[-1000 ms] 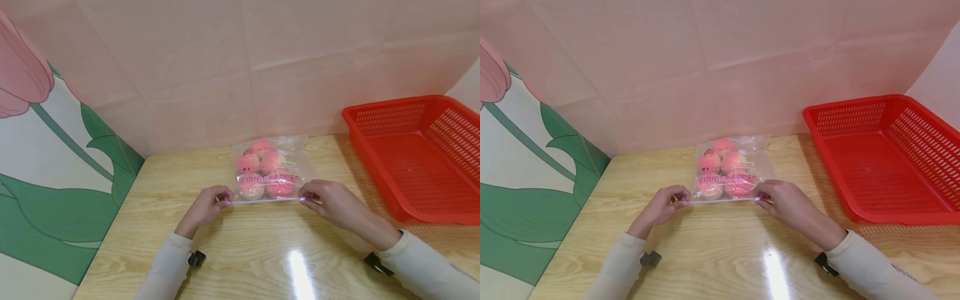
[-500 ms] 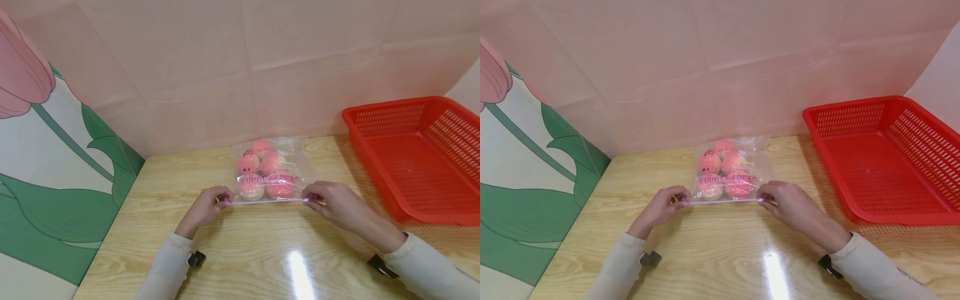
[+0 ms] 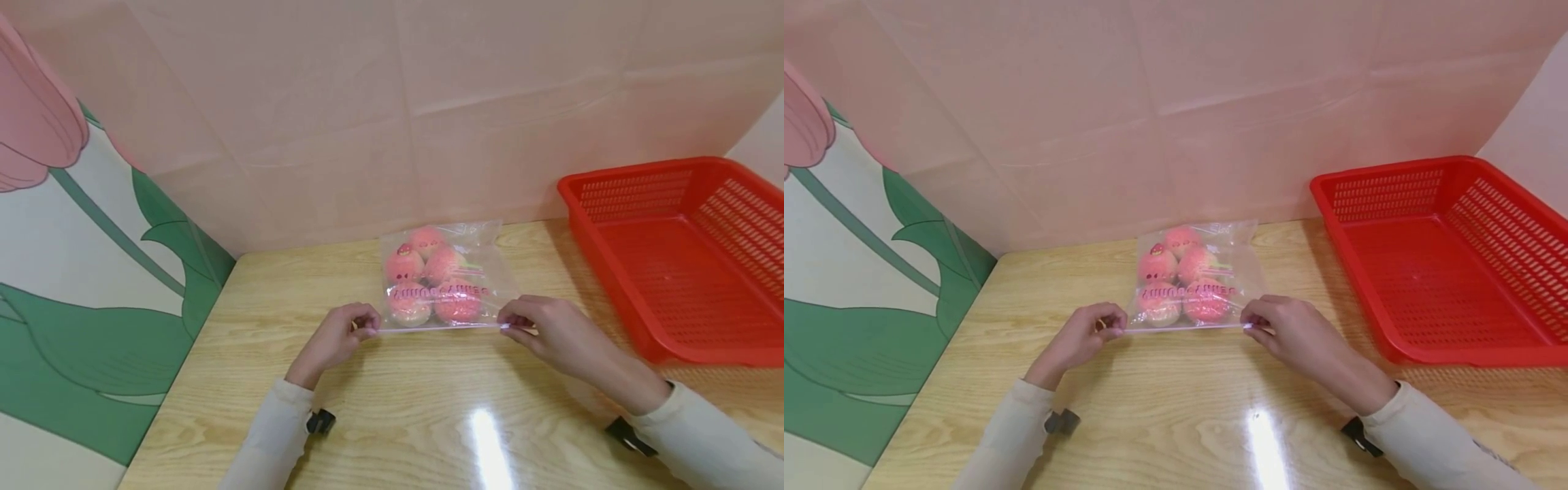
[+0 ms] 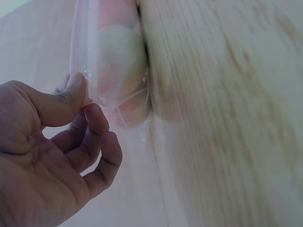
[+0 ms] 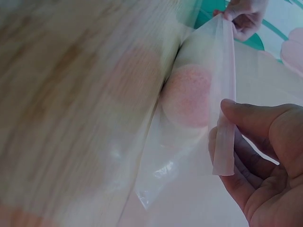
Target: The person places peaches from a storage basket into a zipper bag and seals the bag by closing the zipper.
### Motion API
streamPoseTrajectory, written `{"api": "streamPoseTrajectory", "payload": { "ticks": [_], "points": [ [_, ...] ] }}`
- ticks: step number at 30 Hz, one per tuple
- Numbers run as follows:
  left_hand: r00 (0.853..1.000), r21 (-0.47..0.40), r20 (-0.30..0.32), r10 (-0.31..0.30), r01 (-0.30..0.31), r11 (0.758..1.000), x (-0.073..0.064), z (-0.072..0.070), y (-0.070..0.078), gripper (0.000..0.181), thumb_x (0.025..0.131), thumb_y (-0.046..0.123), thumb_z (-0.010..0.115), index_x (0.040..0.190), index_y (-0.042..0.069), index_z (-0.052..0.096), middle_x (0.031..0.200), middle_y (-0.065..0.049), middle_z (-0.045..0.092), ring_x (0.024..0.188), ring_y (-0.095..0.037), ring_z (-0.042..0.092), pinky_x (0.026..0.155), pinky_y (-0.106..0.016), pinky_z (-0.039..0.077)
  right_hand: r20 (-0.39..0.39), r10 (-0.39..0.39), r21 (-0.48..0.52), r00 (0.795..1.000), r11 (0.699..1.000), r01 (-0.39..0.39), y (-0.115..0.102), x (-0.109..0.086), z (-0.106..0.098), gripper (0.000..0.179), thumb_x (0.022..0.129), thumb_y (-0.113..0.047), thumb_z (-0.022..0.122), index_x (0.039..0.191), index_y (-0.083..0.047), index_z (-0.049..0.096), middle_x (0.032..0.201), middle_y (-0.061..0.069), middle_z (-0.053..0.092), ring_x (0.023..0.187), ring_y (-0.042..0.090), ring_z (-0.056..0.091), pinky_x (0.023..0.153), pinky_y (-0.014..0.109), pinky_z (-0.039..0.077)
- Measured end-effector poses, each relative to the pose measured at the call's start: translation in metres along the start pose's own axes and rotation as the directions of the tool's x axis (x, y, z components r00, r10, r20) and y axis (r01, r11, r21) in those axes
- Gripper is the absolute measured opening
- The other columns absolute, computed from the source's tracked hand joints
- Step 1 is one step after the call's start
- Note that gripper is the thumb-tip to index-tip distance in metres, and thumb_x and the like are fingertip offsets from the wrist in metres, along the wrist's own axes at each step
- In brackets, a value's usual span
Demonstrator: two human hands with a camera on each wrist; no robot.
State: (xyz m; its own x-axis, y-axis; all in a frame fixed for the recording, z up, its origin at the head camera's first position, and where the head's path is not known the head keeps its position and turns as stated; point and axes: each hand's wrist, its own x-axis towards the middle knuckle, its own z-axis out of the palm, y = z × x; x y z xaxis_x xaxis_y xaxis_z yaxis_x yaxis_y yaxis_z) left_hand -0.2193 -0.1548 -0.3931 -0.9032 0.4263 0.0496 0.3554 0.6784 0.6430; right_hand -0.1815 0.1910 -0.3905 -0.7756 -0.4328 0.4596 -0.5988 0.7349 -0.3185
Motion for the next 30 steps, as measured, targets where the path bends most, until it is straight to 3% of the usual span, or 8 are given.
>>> {"api": "streamPoseTrajectory", "payload": {
  "ticks": [8,30],
  "points": [
    [1.0,0.001,0.004,0.008,-0.008,1.0,-0.0007,0.0002,-0.001,0.014,0.09,0.004,0.062,0.083,0.016,0.061,0.083,0.002,0.059,0.079,-0.011,0.052,0.069,-0.022,0.048,0.034,0.017,0.015,0.999,1.0,-0.017,0.0018,-0.0027,-0.0019,0.019,0.073,-0.008,0.081,0.083,-0.018,0.069,0.075,-0.012,0.067,0.068,0.0,0.062,0.061,0.021,0.056],
    [1.0,-0.03,0.013,-0.025,0.026,0.999,-0.0018,-0.0003,0.0019,0.013,0.091,0.003,0.061,0.084,0.013,0.062,0.083,0.001,0.058,0.078,-0.013,0.052,0.069,-0.023,0.048,-0.025,0.009,-0.045,1.0,0.999,-0.01,0.0088,-0.0093,-0.009,0.023,0.07,-0.008,0.083,0.082,-0.021,0.069,0.075,-0.014,0.067,0.068,0.003,0.065,0.061,0.025,0.057]
  ]
}}
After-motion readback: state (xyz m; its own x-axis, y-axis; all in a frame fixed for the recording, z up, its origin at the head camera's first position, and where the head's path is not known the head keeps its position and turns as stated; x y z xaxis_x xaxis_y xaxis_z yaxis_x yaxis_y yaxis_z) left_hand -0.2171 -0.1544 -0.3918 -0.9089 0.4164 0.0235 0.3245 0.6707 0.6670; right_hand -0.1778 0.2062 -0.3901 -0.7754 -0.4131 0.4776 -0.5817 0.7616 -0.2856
